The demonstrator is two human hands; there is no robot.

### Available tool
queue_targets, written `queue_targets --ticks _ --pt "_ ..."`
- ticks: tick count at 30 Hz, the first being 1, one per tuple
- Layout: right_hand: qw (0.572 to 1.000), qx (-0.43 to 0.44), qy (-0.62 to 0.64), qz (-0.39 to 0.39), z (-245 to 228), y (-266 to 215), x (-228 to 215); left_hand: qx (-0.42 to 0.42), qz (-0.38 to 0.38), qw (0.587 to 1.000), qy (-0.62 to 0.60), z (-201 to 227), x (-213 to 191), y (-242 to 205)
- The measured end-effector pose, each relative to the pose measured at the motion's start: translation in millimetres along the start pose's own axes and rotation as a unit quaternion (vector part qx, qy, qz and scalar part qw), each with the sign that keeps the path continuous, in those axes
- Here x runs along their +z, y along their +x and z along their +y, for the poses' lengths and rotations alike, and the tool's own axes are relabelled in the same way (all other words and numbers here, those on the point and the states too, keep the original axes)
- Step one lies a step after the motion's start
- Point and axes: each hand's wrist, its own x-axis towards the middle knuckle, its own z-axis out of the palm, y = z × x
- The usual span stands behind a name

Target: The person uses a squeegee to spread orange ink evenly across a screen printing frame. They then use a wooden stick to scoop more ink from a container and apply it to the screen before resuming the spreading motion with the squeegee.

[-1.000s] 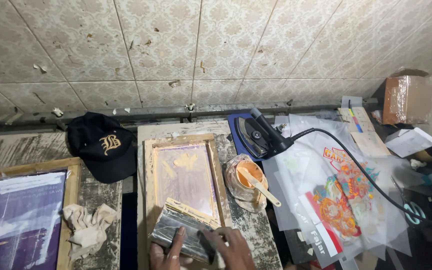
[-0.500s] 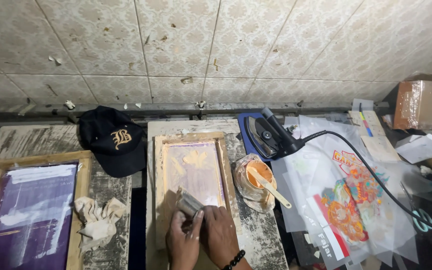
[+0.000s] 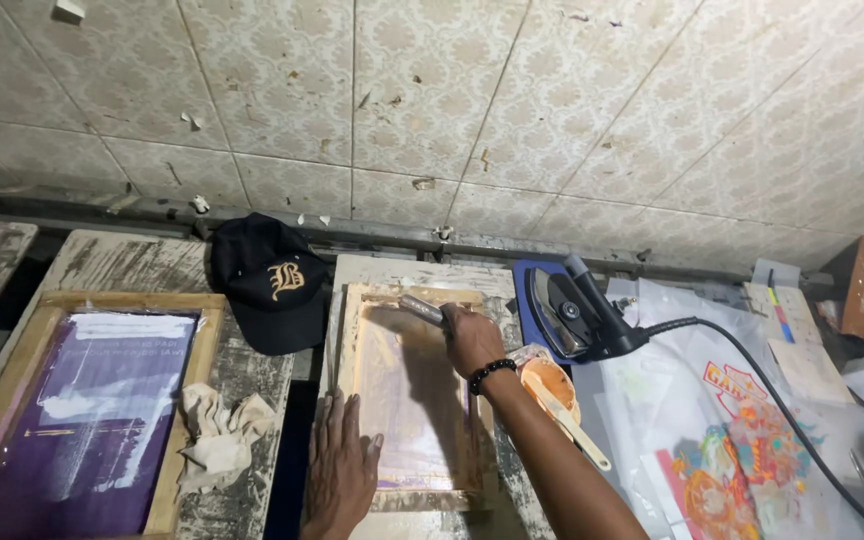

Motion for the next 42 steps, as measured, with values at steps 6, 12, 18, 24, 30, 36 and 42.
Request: queue_targets --ticks 6,12,18,24,30,36,42 --pt "0.990 0.007 -0.116 -0.083 -7.1 37.6 16.4 0.015 -0.008 0.999 0.034 -8.0 -13.2 8.2" --pt "0.994 -0.019 -0.059 -0.088 -27.9 35.2 14.2 0.042 0.034 0.998 -0.037 -12.2 -11.1 9.2" --pt "0.994 -0.014 -0.069 -0.080 0.2 45.3 45.3 -0.039 -0.010 0.994 -0.103 -12.9 -10.1 8.5" --pt "0.994 -0.027 -0.090 -0.056 5.0 43.0 42.0 -0.107 0.008 0.982 -0.155 -22.2 2.4 3.8" --pt "0.990 -0.047 -0.124 -0.046 25.1 52.0 67.5 -0.054 0.044 0.986 -0.151 -31.0 13.2 4.8" --pt "0.994 -0.053 -0.077 -0.056 13.6 32.8 60.1 -0.068 0.025 0.985 -0.160 -30.5 11.4 5.2" --pt "0.981 0.077 0.081 -0.160 -24.0 -11.6 46.6 -0.040 0.060 0.987 -0.147 -34.7 19.8 5.4"
